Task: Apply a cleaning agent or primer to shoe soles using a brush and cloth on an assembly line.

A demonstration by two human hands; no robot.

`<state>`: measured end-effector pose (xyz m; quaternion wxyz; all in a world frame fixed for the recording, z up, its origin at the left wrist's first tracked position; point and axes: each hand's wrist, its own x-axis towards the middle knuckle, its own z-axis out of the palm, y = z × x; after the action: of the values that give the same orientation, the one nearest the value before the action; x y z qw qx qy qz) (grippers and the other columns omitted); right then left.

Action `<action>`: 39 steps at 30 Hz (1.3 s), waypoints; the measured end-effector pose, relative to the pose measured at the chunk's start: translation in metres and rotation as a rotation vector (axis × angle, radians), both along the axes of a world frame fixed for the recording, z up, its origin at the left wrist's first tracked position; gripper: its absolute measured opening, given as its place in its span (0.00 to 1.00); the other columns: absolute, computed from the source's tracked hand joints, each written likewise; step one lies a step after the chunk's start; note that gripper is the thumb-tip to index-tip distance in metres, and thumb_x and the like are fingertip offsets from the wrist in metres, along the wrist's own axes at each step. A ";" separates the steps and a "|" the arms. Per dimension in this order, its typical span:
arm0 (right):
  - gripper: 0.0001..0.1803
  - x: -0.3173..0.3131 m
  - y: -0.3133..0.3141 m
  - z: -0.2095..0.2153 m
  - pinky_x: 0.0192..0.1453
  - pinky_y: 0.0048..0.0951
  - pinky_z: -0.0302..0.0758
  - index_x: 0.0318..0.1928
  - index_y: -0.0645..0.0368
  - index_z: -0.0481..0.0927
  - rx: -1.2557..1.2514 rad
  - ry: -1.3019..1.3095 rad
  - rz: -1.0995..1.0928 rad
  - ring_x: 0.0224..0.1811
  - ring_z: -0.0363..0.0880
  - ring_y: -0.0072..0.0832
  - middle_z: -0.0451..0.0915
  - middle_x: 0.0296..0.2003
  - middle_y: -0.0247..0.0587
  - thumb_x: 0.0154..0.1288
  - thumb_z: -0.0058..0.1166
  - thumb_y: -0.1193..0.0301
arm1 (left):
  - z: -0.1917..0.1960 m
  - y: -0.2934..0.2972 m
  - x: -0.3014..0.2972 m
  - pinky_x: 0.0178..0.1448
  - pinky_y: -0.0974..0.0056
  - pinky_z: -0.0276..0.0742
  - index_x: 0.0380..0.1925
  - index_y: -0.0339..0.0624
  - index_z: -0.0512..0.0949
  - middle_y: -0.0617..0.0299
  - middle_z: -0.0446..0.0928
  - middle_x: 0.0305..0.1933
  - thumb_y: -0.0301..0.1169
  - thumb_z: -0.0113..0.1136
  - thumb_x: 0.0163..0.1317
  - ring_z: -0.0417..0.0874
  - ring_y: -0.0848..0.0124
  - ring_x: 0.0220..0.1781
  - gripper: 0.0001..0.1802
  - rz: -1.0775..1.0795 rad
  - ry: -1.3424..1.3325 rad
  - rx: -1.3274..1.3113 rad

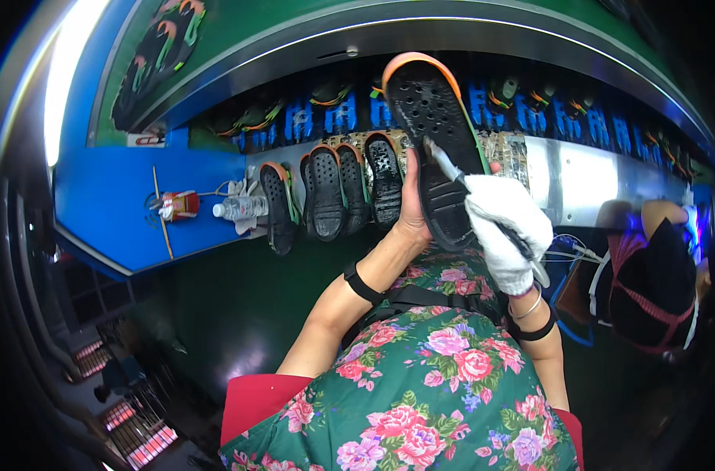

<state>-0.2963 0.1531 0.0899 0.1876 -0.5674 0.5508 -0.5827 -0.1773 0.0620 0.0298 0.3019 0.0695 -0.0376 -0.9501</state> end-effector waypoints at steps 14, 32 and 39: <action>0.19 0.001 0.012 -0.003 0.54 0.36 0.83 0.48 0.52 0.90 -0.111 0.311 0.225 0.49 0.89 0.38 0.89 0.47 0.39 0.55 0.69 0.79 | -0.014 -0.024 -0.004 0.65 0.34 0.78 0.77 0.51 0.59 0.35 0.71 0.69 0.74 0.49 0.64 0.78 0.35 0.63 0.52 -0.073 0.258 -0.037; 0.15 -0.011 0.023 -0.007 0.51 0.34 0.84 0.48 0.52 0.90 -0.076 0.271 0.300 0.47 0.89 0.38 0.90 0.46 0.38 0.58 0.69 0.76 | -0.009 -0.038 0.008 0.64 0.39 0.82 0.78 0.39 0.56 0.37 0.64 0.75 0.72 0.54 0.62 0.78 0.36 0.65 0.58 -0.191 0.131 -0.128; 0.10 -0.012 0.030 -0.009 0.52 0.36 0.84 0.42 0.53 0.92 0.064 -0.041 0.350 0.48 0.89 0.36 0.91 0.42 0.40 0.57 0.71 0.73 | -0.018 -0.050 0.013 0.66 0.37 0.80 0.79 0.40 0.56 0.36 0.62 0.77 0.66 0.54 0.66 0.74 0.30 0.68 0.53 -0.357 0.170 -0.240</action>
<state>-0.3083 0.1830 0.0809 0.3153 -0.6363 0.4581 -0.5347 -0.1646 0.0117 0.0119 0.1370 -0.0551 -0.1366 -0.9796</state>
